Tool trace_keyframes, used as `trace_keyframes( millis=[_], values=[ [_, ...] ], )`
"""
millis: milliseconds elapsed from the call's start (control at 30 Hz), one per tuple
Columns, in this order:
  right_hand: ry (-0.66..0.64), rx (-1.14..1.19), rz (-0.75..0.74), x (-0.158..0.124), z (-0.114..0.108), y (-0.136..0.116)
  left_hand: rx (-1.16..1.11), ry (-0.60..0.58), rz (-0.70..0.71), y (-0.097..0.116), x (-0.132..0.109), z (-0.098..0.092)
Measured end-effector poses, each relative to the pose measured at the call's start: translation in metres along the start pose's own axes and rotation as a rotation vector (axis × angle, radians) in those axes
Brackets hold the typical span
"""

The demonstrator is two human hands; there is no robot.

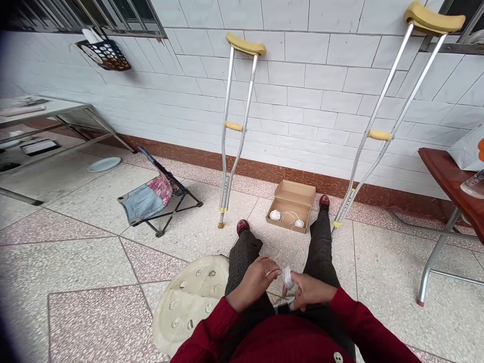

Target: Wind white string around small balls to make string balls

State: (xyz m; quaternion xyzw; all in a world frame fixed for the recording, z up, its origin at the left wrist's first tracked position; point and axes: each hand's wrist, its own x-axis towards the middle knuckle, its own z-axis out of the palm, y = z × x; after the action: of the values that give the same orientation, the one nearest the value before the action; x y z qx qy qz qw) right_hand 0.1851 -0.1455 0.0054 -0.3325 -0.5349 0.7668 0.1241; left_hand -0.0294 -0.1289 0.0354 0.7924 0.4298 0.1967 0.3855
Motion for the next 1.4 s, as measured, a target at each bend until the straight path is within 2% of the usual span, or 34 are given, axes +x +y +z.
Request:
trace_keyframes(
  millis=[67,167,300,367,433,500,600,667,733,833,933,1000,1100,1167,1233,1333,1400],
  values=[
    [-0.119,0.128,-0.004,-0.011,0.011,-0.004,-0.088,-0.014,-0.015,-0.006,0.003,-0.006],
    [-0.124,0.381,-0.138,-0.028,0.016,-0.029,-0.233,-0.033,-0.073,-0.012,0.004,0.004],
    [0.101,0.496,-0.348,-0.026,-0.005,-0.052,-0.196,-0.068,-0.100,-0.012,-0.002,0.033],
    [0.232,0.394,-0.348,-0.014,-0.018,-0.047,-0.102,-0.105,-0.097,-0.011,-0.005,0.040],
    [0.292,0.219,-0.256,-0.003,-0.024,-0.031,-0.028,-0.099,-0.087,-0.010,-0.006,0.037],
    [0.236,0.052,-0.119,0.003,-0.022,-0.011,0.005,-0.041,-0.072,-0.011,-0.006,0.026],
    [0.015,0.014,0.012,-0.002,-0.007,0.005,-0.003,0.002,-0.040,-0.012,-0.001,0.007],
    [-0.071,0.153,-0.013,-0.011,0.004,0.000,-0.084,-0.014,-0.049,-0.012,0.002,0.003],
    [-0.073,0.345,-0.109,-0.019,0.010,-0.014,-0.208,-0.015,-0.082,-0.012,0.004,0.009],
    [0.007,0.516,-0.260,-0.022,0.006,-0.038,-0.274,-0.016,-0.123,-0.013,0.003,0.028],
    [0.162,0.495,-0.325,-0.012,-0.009,-0.048,-0.142,-0.061,-0.125,-0.014,-0.003,0.041],
    [0.258,0.369,-0.301,0.000,-0.018,-0.041,-0.050,-0.085,-0.109,-0.012,-0.007,0.039],
    [0.311,0.099,-0.160,0.017,-0.019,-0.014,0.035,-0.073,-0.060,-0.008,-0.009,0.023],
    [0.272,-0.053,-0.047,0.020,-0.011,0.004,0.068,-0.053,-0.022,-0.006,-0.007,0.009],
    [0.164,-0.088,0.019,0.016,0.002,0.014,0.071,-0.034,0.003,-0.007,-0.002,-0.003],
    [-0.009,0.161,-0.020,0.001,0.015,0.003,-0.059,-0.010,-0.011,-0.013,0.005,-0.012],
    [-0.051,0.374,-0.111,-0.008,0.017,-0.015,-0.197,0.020,-0.053,-0.016,0.007,-0.008]
  ],
)
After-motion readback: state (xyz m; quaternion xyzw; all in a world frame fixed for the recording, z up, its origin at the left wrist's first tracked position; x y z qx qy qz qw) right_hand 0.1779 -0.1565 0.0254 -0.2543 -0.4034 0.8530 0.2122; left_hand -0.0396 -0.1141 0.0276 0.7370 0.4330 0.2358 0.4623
